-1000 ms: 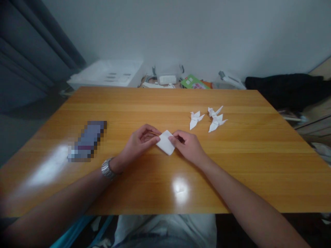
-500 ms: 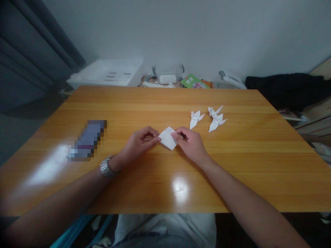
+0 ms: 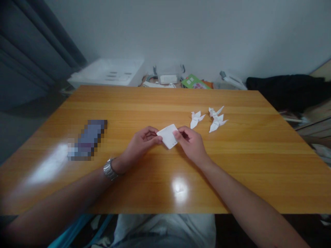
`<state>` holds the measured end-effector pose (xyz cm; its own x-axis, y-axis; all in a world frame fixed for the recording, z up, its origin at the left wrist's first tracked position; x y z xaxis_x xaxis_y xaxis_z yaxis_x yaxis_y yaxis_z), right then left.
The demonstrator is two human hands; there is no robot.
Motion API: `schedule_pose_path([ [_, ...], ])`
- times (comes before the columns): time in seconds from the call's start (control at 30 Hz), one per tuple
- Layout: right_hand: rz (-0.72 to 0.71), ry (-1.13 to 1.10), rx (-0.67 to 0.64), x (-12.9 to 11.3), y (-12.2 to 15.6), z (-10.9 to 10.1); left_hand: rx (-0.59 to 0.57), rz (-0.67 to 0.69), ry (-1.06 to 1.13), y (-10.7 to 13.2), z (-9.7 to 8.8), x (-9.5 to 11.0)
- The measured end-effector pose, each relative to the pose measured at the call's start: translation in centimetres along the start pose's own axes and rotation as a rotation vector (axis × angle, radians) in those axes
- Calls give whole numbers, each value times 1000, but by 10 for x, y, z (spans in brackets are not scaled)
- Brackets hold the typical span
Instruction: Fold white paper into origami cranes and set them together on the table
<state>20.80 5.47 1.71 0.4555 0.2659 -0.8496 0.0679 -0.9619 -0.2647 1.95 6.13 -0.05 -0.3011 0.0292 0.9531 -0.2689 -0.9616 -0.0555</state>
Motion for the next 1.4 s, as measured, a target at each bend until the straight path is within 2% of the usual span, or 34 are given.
schedule_pose_path([
  [0.4, -13, -8, 23, -4, 2, -3, 70, 1, 190, 7, 3, -3],
  [0.6, -10, -12, 42, -4, 4, -3, 121, 63, 140, 9, 0, 6],
  [0.77, -1, -35, 72, -5, 5, -5, 114, 73, 106, 9, 1, 11],
  [1.07, 5, -55, 74, -7, 5, -5, 84, 36, 170, 8, 1, 8],
  [1.27, 13, -11, 40, -5, 6, 1, 147, 74, 118, 9, -3, 7],
  [1.4, 42, -44, 24, -4, 5, 4, 142, 63, 103, 8, -3, 5],
])
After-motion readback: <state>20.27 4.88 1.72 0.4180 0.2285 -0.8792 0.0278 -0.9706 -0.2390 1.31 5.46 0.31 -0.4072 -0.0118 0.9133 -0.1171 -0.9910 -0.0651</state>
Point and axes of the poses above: each hand's wrist, its own y-axis away from the middle knuckle, its own z-axis out of the palm, x = y × z, the point moved 8 cm from there along -y, towards the middle knuckle, and after that the axes turned 8 degrees about y, right-handed, at the moved point
